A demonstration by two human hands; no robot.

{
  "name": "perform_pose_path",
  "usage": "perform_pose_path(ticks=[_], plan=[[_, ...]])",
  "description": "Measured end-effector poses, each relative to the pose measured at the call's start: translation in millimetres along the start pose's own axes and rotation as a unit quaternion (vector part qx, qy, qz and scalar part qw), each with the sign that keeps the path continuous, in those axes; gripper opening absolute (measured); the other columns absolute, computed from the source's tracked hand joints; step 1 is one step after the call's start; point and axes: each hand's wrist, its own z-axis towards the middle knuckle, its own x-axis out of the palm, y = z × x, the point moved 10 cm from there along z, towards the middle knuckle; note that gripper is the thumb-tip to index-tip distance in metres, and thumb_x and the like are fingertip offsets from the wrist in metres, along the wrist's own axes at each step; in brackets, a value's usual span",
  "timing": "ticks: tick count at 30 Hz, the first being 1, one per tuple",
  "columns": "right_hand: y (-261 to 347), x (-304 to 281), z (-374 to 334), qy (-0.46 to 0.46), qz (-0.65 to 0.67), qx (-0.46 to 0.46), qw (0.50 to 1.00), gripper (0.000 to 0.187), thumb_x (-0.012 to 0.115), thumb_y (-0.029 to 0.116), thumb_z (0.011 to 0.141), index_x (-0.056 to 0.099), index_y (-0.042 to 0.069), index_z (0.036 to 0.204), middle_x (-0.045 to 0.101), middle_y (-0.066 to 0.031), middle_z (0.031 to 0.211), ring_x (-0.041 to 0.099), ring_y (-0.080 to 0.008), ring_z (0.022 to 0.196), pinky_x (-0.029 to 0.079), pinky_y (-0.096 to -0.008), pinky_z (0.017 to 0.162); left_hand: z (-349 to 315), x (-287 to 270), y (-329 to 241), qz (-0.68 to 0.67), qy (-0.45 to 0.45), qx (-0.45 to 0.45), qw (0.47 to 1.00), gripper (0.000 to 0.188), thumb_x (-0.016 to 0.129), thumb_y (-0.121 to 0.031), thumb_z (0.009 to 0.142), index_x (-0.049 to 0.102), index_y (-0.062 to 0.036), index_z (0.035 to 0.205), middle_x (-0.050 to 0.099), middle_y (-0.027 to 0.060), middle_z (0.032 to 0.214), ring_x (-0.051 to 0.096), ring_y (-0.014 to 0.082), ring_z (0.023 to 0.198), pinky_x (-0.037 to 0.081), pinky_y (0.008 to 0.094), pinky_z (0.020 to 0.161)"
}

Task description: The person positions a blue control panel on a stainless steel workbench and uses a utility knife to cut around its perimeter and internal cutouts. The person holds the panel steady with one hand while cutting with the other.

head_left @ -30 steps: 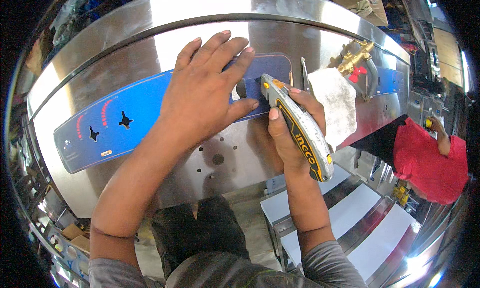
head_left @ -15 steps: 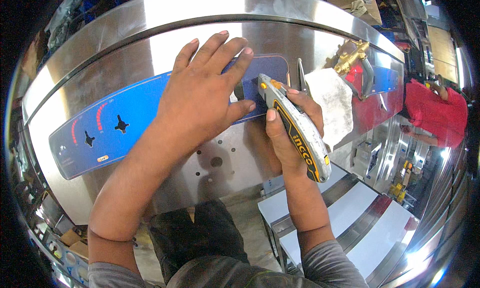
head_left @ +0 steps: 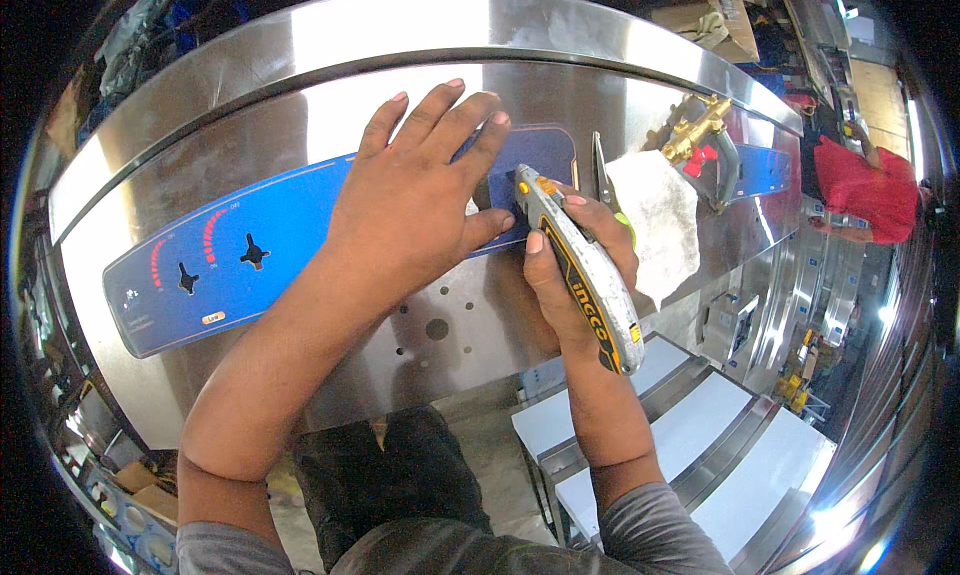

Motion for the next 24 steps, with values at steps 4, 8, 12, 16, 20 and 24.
perform_pose_path(ticks=[4, 8, 12, 16, 20, 24], plan=[[6, 1, -1, 0.009, -0.015, -0.023, 1.000, 0.040, 0.076, 0.001, 0.083, 0.061, 0.002, 0.120, 0.071, -0.0253, 0.115, 0.073, -0.0307, 0.105, 0.059, -0.0397, 0.092, -1, -1, -1, -0.004, 0.000, -0.001, 1.000, 0.078, 0.072, -0.050, 0.085, 0.050, -0.0116, 0.149, 0.045, 0.0092, 0.155, 0.035, 0.0319, 0.149, 0.025, 0.0548, 0.122], [11, 2, -2, 0.008, -0.039, -0.053, 0.998, 0.041, 0.075, 0.000, 0.082, 0.060, 0.001, 0.121, 0.071, -0.0258, 0.115, 0.073, -0.0310, 0.104, 0.059, -0.0400, 0.092, -1, 0, 0, -0.010, 0.002, -0.004, 1.000, 0.078, 0.073, -0.049, 0.085, 0.050, -0.0115, 0.150, 0.045, 0.0089, 0.156, 0.035, 0.0318, 0.149, 0.025, 0.0545, 0.122], [9, 2, -3, 0.003, -0.022, -0.046, 0.999, 0.042, 0.076, 0.001, 0.082, 0.060, 0.001, 0.120, 0.071, -0.0259, 0.113, 0.073, -0.0307, 0.103, 0.059, -0.0394, 0.090, -1, 0, 1, -0.005, -0.001, -0.004, 1.000, 0.079, 0.073, -0.049, 0.085, 0.050, -0.0115, 0.150, 0.045, 0.0086, 0.156, 0.035, 0.0314, 0.149, 0.025, 0.0543, 0.122], [10, 2, -4, 0.001, -0.037, -0.056, 0.998, 0.041, 0.076, 0.001, 0.082, 0.060, 0.001, 0.120, 0.071, -0.0255, 0.112, 0.074, -0.0309, 0.101, 0.059, -0.0397, 0.089, -1, 0, 1, -0.019, -0.009, -0.005, 1.000, 0.078, 0.073, -0.049, 0.085, 0.051, -0.0110, 0.149, 0.045, 0.0088, 0.156, 0.036, 0.0316, 0.149, 0.025, 0.0544, 0.122], [9, 1, -4, 0.001, -0.029, -0.054, 0.998, 0.041, 0.077, 0.002, 0.082, 0.060, 0.001, 0.119, 0.072, -0.0256, 0.111, 0.074, -0.0317, 0.100, 0.059, -0.0401, 0.088, -1, -1, 0, -0.016, -0.014, -0.004, 1.000, 0.077, 0.073, -0.049, 0.085, 0.051, -0.0106, 0.149, 0.046, 0.0091, 0.155, 0.036, 0.0324, 0.148, 0.025, 0.0546, 0.122], [8, 1, -6, 0.002, -0.028, -0.053, 0.998, 0.041, 0.077, 0.003, 0.082, 0.060, 0.001, 0.119, 0.072, -0.0255, 0.112, 0.074, -0.0318, 0.100, 0.059, -0.0399, 0.088, -1, -1, 0, -0.015, -0.013, -0.007, 1.000, 0.077, 0.072, -0.050, 0.085, 0.051, -0.0109, 0.149, 0.046, 0.0093, 0.155, 0.037, 0.0326, 0.148, 0.026, 0.0548, 0.122]])
